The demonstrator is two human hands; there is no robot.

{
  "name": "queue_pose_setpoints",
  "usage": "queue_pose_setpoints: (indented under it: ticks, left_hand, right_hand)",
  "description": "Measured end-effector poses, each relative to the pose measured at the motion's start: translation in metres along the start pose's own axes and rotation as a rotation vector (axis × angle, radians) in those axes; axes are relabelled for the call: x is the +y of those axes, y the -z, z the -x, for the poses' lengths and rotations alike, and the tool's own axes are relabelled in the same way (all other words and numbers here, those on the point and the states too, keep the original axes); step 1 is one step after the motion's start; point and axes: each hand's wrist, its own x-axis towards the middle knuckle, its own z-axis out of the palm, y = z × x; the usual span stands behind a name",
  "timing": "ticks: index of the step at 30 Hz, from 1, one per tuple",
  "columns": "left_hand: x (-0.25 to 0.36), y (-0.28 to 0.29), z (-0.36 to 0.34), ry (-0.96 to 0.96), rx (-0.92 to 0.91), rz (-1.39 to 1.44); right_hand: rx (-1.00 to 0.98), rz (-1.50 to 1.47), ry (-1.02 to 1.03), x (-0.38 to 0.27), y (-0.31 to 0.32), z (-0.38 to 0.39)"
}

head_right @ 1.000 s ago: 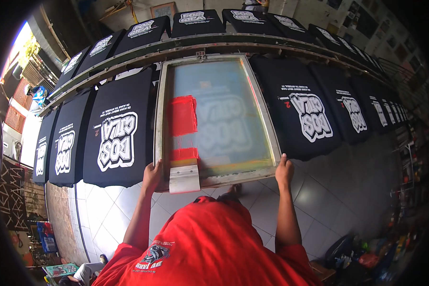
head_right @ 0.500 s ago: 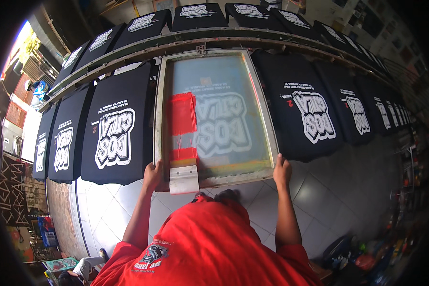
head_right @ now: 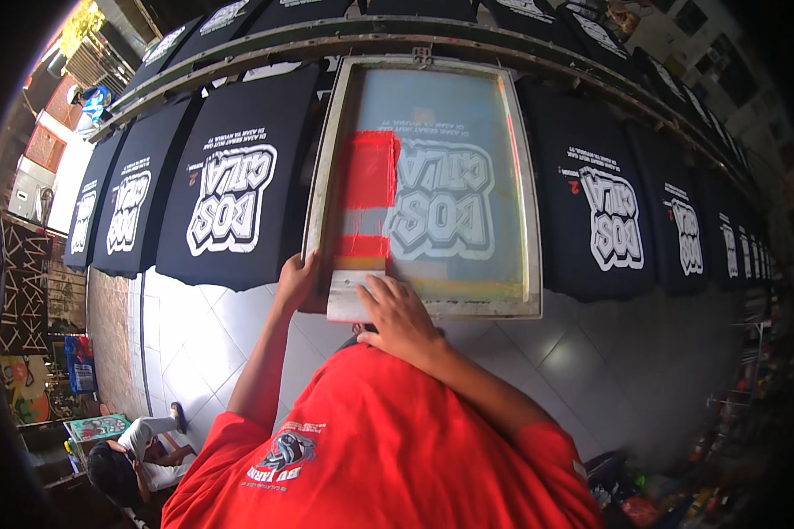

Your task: The person performs screen printing on black shirts by lowering a screen frame, applying red ink with a squeegee, and then moving the frame to the next shirt in a production line.

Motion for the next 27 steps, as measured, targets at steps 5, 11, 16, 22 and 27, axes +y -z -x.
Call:
queue_pose_setpoints:
  ticks: [5,11,16,22,27]
  left_hand:
    - [0.010,0.003,0.004,0.002,-0.027,0.047]
    - [-0.002,-0.004,-0.002,-0.041,-0.036,0.064]
    - [-0.002,-0.001,-0.002,-0.031,-0.077,0.116]
    - [-0.007,-0.005,-0.002,-0.080,-0.007,0.082]
    - [-0.012,-0.008,-0.004,-0.050,-0.039,0.105]
  right_hand:
    - [-0.138,0.226,0.028,0.002,-0.044,-0.012]
    - [-0.059,0.037,-0.188,0.015,-0.015,-0.066]
    - [0.033,0.173,-0.188,0.010,-0.018,-0.076]
    - [-0.097,0.108,-0.169,-0.003,-0.016,-0.045]
    - [-0.107,0.086,-0.246,0.045,0.026,-0.120]
